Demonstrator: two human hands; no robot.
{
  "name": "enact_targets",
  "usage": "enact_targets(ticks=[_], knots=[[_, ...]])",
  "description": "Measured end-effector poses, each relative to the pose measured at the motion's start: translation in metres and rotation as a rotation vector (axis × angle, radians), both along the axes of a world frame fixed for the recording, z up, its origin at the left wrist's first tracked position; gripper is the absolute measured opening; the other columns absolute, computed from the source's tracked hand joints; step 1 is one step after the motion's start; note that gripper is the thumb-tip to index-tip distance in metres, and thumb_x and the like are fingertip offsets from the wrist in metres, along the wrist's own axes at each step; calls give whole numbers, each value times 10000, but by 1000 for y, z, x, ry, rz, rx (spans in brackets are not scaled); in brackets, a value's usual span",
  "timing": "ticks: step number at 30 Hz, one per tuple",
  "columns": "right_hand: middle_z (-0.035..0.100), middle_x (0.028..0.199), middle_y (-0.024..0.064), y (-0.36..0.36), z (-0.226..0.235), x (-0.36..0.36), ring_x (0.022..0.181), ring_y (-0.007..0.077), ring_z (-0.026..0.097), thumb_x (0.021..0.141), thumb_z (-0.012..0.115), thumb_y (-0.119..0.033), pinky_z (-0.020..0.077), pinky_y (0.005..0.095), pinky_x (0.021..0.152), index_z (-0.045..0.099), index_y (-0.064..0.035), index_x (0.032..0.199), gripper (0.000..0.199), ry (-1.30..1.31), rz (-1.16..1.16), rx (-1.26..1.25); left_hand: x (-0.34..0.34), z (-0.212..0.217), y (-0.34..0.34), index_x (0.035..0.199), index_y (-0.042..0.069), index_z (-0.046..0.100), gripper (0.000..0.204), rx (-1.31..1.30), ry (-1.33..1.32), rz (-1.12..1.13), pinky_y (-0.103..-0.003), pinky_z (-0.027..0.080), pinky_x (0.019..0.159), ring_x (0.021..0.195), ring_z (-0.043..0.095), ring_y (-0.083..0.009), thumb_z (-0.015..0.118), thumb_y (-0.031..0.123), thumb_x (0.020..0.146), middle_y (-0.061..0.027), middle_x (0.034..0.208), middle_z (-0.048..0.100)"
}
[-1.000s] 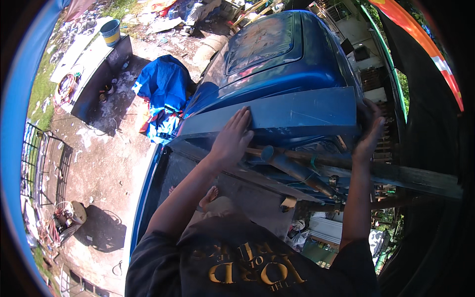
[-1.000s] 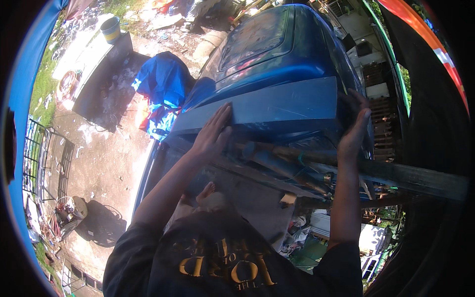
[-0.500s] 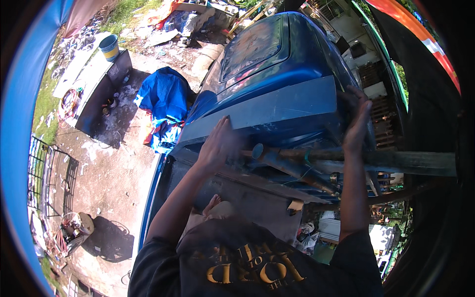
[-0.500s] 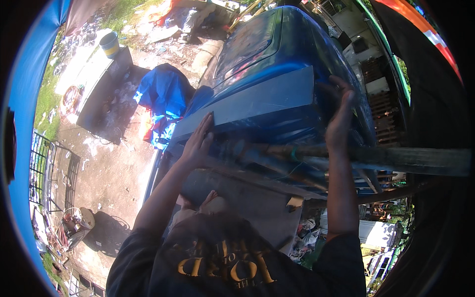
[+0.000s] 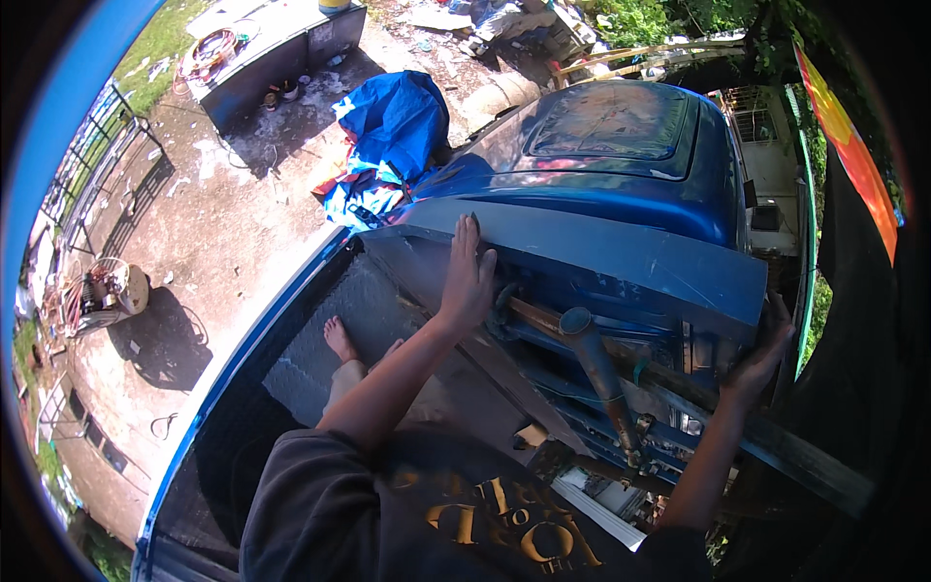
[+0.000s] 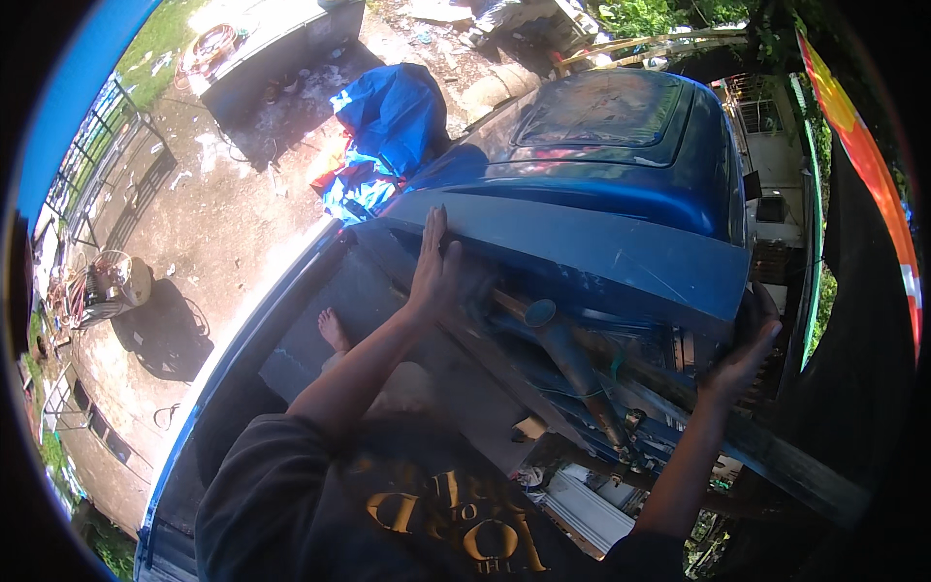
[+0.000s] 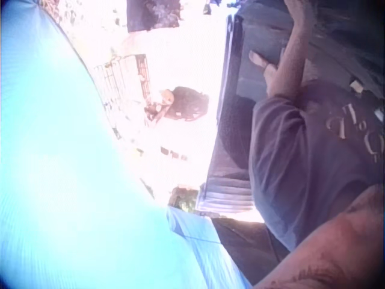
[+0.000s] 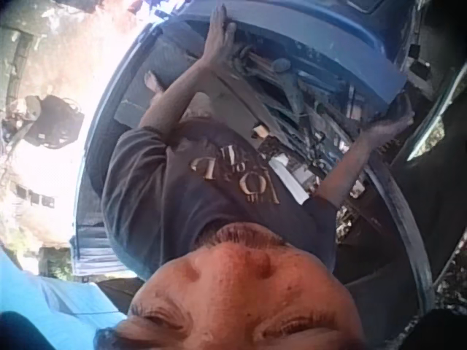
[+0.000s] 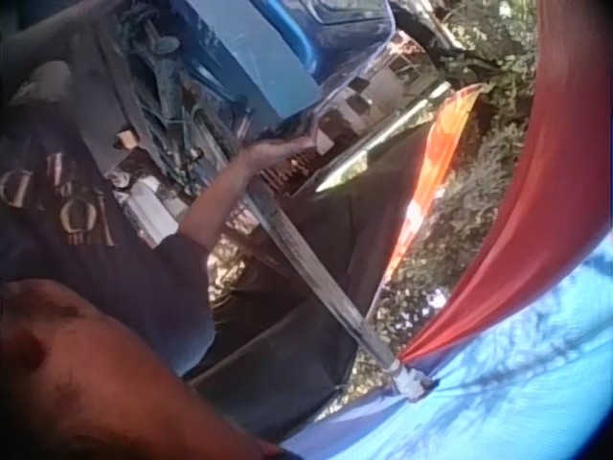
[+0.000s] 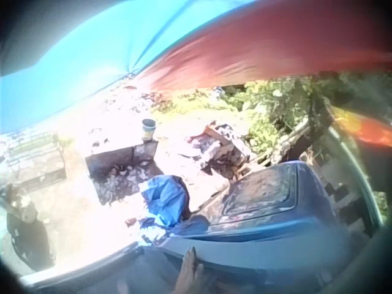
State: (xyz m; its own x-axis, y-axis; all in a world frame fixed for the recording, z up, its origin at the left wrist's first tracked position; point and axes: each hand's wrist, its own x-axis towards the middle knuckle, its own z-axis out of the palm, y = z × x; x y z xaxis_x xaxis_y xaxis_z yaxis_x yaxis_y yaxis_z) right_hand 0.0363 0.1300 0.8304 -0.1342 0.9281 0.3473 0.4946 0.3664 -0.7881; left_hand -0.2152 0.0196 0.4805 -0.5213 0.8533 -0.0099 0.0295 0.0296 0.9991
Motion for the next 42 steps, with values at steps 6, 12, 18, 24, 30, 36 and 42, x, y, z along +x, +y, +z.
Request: enact_targets(ticks=[6,12,18,24,30,36,42], knots=[[547,1443,170,-1,-7,-17,1373,288,490,1074,290,-641,361,474,1165,457,-35,1488,753,-13,-2,57,49,-19,26,1639,-3,49,737,173,38,243,-432,75,1286,1600,-9,-358,340,416,1108,-234,1717,-37],[516,1496,161,-16,-8,-46,1421,292,450,1082,230,-629,329,482,1199,473,-36,1500,765,-96,-106,224,28,-139,75,1645,18,-1,752,139,-401,661,-459,26,1284,1598,-4,-351,345,433,1123,-215,1723,-24],[490,1525,153,-5,-9,-37,1422,311,437,1086,236,-618,311,486,1197,482,-42,1502,752,-145,-128,277,33,-132,89,1631,-20,-25,785,116,-614,762,-458,-71,1270,1591,-104,-327,268,500,1122,-219,1718,-74],[599,1384,162,-10,-16,-50,1258,334,548,1059,293,-671,405,522,1104,598,-22,1392,791,-305,-20,395,16,-213,95,1619,-59,49,759,185,-738,897,-407,-16,1282,1598,-42,-317,301,462,1127,-232,1716,-35],[642,1297,158,-5,-22,-42,1175,331,584,1055,319,-674,443,530,1045,652,-12,1309,784,-275,-78,434,34,-157,83,1614,-69,-7,805,39,-623,763,-433,-20,1281,1592,-69,-361,288,494,1119,-263,1706,-35],[643,1292,154,-4,-23,-45,1168,325,584,1055,324,-673,446,524,1039,655,-9,1301,782,-255,-73,432,3,-223,99,1607,-86,14,836,81,-899,856,-416,17,1285,1593,18,-339,292,526,1109,-251,1708,30],[644,1288,150,-6,-24,-39,1160,319,585,1055,330,-672,449,519,1032,658,-6,1293,780,-226,-108,434,-3,-270,90,1619,-51,24,812,85,-967,796,-432,102,1275,1578,100,-352,306,514,1109,-264,1696,71]])
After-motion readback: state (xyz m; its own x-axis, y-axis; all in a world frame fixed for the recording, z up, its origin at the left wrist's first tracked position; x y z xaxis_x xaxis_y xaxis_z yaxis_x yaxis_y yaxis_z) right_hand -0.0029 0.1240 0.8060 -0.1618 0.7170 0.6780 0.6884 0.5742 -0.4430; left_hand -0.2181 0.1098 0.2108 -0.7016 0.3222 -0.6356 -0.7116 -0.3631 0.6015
